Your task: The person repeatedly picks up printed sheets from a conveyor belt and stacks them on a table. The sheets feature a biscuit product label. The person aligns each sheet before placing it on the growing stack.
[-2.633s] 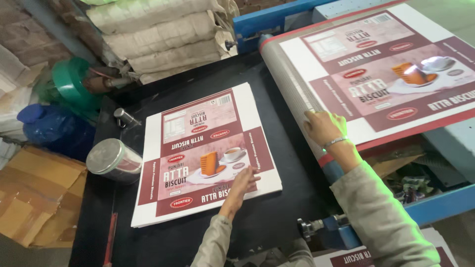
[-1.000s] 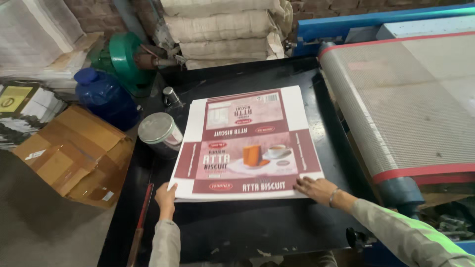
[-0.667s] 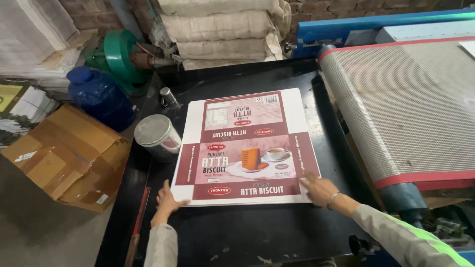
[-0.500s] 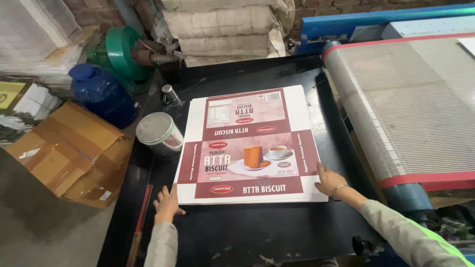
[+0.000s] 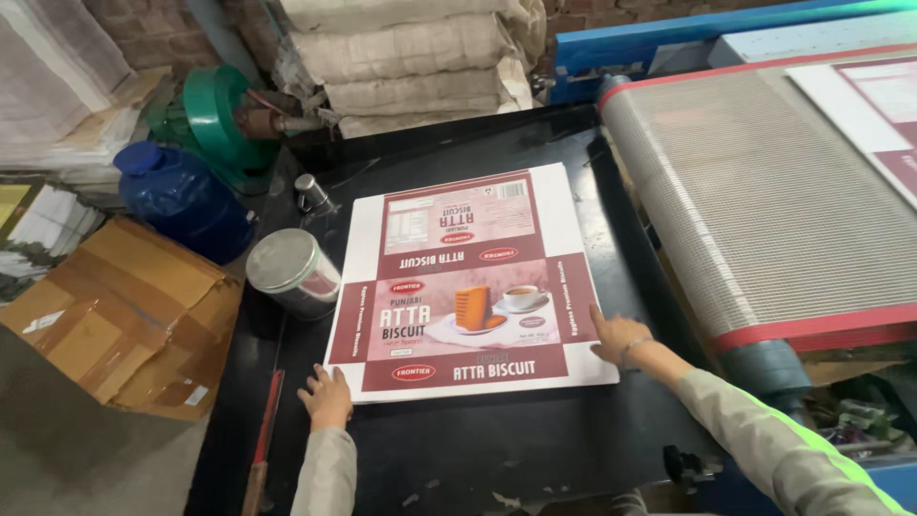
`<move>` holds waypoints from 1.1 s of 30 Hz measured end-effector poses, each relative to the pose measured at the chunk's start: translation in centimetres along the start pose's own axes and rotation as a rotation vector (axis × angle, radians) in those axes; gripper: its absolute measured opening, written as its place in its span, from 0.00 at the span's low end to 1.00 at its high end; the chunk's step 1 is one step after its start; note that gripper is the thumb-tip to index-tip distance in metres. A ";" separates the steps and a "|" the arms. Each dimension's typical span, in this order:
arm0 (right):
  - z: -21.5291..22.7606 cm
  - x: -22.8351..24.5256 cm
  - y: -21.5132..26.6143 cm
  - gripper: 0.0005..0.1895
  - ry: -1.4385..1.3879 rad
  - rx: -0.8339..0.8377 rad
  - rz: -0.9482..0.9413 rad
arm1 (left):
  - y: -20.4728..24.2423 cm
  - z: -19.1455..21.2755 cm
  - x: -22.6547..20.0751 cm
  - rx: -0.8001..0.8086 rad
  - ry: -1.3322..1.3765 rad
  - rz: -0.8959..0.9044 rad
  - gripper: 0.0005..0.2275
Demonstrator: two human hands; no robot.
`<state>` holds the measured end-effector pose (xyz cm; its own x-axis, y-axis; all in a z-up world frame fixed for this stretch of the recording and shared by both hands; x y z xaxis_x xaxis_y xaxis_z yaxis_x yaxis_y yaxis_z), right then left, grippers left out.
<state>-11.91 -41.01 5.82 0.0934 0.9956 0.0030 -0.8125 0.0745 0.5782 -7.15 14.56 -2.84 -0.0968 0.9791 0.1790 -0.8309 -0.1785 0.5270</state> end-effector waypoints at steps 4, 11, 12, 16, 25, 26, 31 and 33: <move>4.7 -0.4 1.9 0.44 -0.098 -0.147 0.021 | 1.2 1.4 -6.2 -0.027 0.121 -0.337 0.51; 9.0 -2.0 9.3 0.41 -0.117 -0.374 0.093 | 2.0 -1.7 -21.7 0.024 0.418 -0.895 0.47; 9.2 -2.7 10.4 0.40 -0.132 -0.371 0.063 | 2.1 -2.4 -22.8 0.083 0.453 -0.882 0.45; 10.5 -5.3 13.2 0.39 -0.132 -0.467 0.068 | 3.2 -4.2 -25.6 -0.038 0.396 -0.941 0.44; 13.4 -7.8 15.6 0.31 -0.216 -0.612 0.023 | 2.8 -4.3 -24.3 0.100 0.479 -0.762 0.36; 13.7 -8.1 15.8 0.30 -0.246 -0.618 0.023 | 3.0 -4.0 -24.5 0.090 0.472 -0.757 0.36; 14.7 -9.1 16.4 0.25 -0.320 -0.708 0.051 | 4.8 -1.5 -27.5 0.008 0.518 -0.653 0.31; 15.0 -9.9 16.3 0.24 -0.364 -0.722 0.035 | 6.6 0.4 -30.2 -0.115 0.639 -0.787 0.32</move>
Point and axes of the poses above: each hand's wrist, its own y-axis away from the middle knuckle, its own z-axis out of the back of the hand, x = y × z, the point moved 2 cm from there along -y, towards the middle knuckle, and after that the axes turned 9 degrees about x, right-handed, at the moved point
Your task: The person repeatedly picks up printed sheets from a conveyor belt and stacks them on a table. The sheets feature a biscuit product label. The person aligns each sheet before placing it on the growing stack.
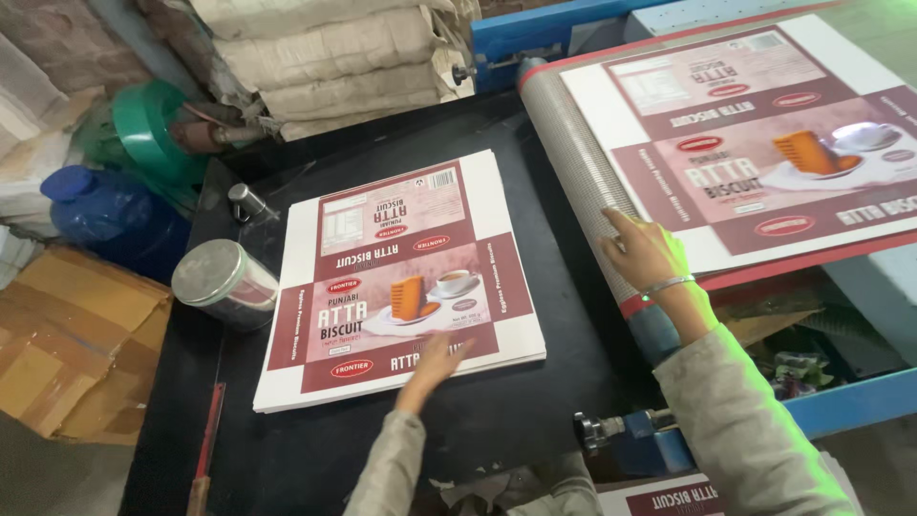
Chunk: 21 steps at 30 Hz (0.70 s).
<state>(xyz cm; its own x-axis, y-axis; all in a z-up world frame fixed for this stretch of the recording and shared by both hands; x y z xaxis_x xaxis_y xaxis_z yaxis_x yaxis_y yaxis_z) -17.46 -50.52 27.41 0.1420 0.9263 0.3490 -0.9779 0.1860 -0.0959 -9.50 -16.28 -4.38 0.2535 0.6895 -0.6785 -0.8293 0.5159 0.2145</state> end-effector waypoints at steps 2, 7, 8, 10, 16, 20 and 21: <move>0.3 -0.9 -0.2 0.22 -0.015 -0.033 -0.011 | 0.0 -1.0 -3.8 0.061 0.300 -0.005 0.31; 0.6 -3.4 -0.6 0.18 -0.088 -0.110 -0.071 | -0.9 -2.2 -15.4 0.226 0.776 -0.033 0.32; 0.6 -3.7 -0.6 0.18 -0.105 -0.138 -0.043 | -0.9 -2.2 -17.4 0.277 0.859 -0.015 0.33; 0.7 -4.2 -0.7 0.17 -0.139 -0.196 0.013 | -1.1 -2.0 -21.0 0.305 0.972 -0.018 0.35; 0.6 -5.0 -0.5 0.15 -0.177 -0.202 0.019 | -3.7 -3.4 -27.9 0.302 1.254 0.101 0.32; 0.0 -4.8 -0.3 0.20 -0.159 -0.088 0.056 | -6.5 -6.7 -28.1 0.134 1.441 0.131 0.20; -0.1 -4.7 -0.2 0.25 -0.134 -0.062 0.093 | -7.1 -7.0 -27.1 0.058 1.490 0.056 0.19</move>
<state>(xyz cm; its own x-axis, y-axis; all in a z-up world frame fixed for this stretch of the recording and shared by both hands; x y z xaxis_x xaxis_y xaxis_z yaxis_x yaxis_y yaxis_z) -17.94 -54.83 25.68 0.0251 0.8892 0.4568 -0.9740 0.1247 -0.1892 -13.93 -42.21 7.58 -0.5352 -0.4122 -0.7374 -0.7910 0.5509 0.2662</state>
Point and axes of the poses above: each hand's wrist, its own y-axis away from the middle knuckle, its own z-axis out of the back of the hand, x = y × z, the point moved 2 cm from there along -y, towards the middle knuckle, and after that the axes turned 9 degrees about x, right-handed, at the moved point
